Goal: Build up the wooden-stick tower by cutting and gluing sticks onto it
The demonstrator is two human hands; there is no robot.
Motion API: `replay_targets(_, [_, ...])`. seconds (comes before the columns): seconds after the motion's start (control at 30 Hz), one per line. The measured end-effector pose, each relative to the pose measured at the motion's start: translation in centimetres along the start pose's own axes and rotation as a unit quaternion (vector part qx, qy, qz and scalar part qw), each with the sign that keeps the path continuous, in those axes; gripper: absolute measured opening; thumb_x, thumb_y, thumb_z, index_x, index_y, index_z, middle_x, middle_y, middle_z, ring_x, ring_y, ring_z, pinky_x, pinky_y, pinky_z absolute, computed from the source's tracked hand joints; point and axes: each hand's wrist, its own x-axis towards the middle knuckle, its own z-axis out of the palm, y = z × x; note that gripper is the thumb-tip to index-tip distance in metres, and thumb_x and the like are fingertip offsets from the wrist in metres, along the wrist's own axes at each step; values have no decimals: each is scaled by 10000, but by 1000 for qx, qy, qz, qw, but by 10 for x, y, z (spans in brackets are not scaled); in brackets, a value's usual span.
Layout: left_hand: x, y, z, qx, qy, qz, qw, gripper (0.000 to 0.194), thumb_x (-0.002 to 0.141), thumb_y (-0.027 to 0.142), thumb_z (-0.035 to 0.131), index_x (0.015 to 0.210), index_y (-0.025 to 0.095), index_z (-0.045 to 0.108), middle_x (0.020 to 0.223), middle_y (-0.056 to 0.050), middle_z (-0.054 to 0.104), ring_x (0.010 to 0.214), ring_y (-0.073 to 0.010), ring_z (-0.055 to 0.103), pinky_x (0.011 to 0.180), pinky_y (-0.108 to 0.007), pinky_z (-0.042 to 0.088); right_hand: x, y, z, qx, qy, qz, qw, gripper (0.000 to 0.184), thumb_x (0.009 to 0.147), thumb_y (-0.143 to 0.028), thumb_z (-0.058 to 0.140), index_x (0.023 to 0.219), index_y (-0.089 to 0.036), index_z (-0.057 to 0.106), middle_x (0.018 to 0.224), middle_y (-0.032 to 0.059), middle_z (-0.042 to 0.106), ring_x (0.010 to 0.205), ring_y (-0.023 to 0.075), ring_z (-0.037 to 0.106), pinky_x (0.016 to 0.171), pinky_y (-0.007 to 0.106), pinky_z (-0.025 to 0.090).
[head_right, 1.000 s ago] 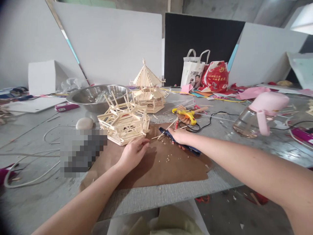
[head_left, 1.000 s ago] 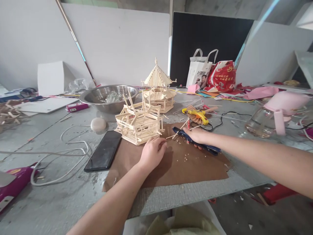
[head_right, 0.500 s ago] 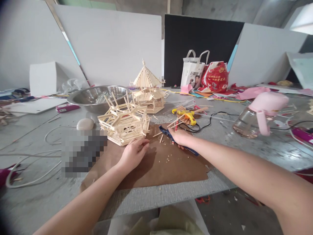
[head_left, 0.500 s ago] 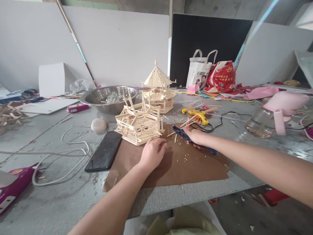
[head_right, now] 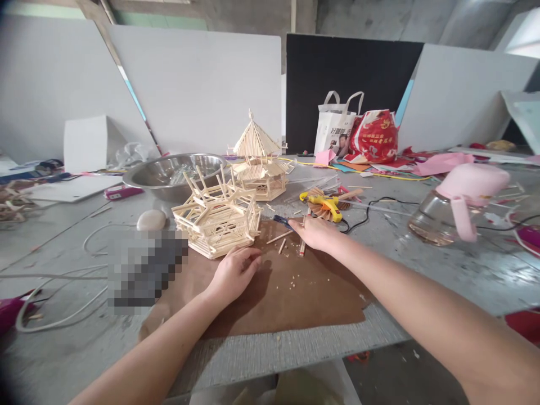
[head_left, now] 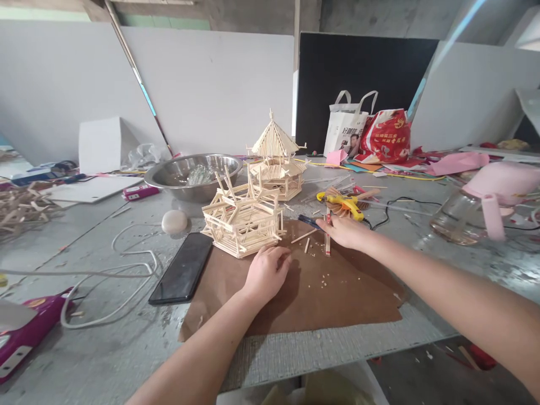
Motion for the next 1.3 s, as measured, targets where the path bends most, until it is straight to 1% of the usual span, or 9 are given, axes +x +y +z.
replay_targets(0.17, [0,0,1,-4,-7,4,1000,154,773,189,482,847,178,617,790,-29,655,816,-194,541,746,-317,434,19,-14,2,-127,101,-14,987,698,811,-604,202,1058,-22,495,985,266,579,966,345,535,756,432,381])
replay_targets(0.43, [-1,-2,0,-7,-22,8,1000,147,777,192,484,819,176,624,779,-28,654,812,-191,541,749,-314,432,48,-14,21,-141,100,-48,984,644,814,-579,262,1012,-35,544,963,246,595,954,329,534,759,433,372])
replay_targets(0.57, [-1,-3,1,-11,-29,6,999,150,777,194,486,825,169,626,798,-31,655,821,-193,536,757,-317,429,39,-16,19,-139,115,-96,979,508,858,-459,287,1043,-54,532,1075,225,545,1022,310,485,822,438,337])
replay_targets(0.67, [-1,-2,1,-13,-27,2,1000,147,778,189,486,818,172,626,806,-29,655,835,-192,532,770,-314,425,23,-20,12,-135,109,-178,969,315,864,-315,349,1051,-152,544,1133,120,531,1047,226,468,867,344,322])
replay_targets(0.77, [-2,-1,2,-14,-28,5,1000,141,776,185,487,810,177,624,798,-26,653,828,-190,533,766,-311,427,6,-24,11,-130,65,-269,952,215,825,-238,422,953,-218,592,1055,54,571,970,185,506,787,276,364])
replay_targets(0.9, [-3,2,1,-12,-27,8,1000,145,776,187,483,818,176,622,804,-31,653,814,-190,537,750,-313,432,-3,-27,21,-112,16,-317,942,157,787,-194,458,814,-184,613,930,83,605,858,212,549,660,281,383])
replay_targets(1.17, [-3,2,-2,-42,1,-17,999,183,745,190,506,897,183,608,779,-37,645,796,-196,563,731,-323,445,-8,-34,33,-12,46,-282,958,173,859,-220,365,914,-171,522,908,68,615,799,170,588,647,253,402])
replay_targets(1.23, [-4,1,-1,-89,6,-44,995,212,755,216,497,945,186,587,837,-47,652,805,-196,582,720,-317,454,-15,-40,34,85,65,-267,958,197,874,-214,331,1009,-171,468,910,54,612,813,137,581,679,234,412])
replay_targets(1.3, [-6,0,0,-157,1,-65,985,226,775,248,481,979,192,564,884,-50,655,805,-188,600,705,-299,464,-21,-47,35,234,64,-256,936,206,867,-214,340,1045,-178,437,808,18,606,695,110,578,641,223,426])
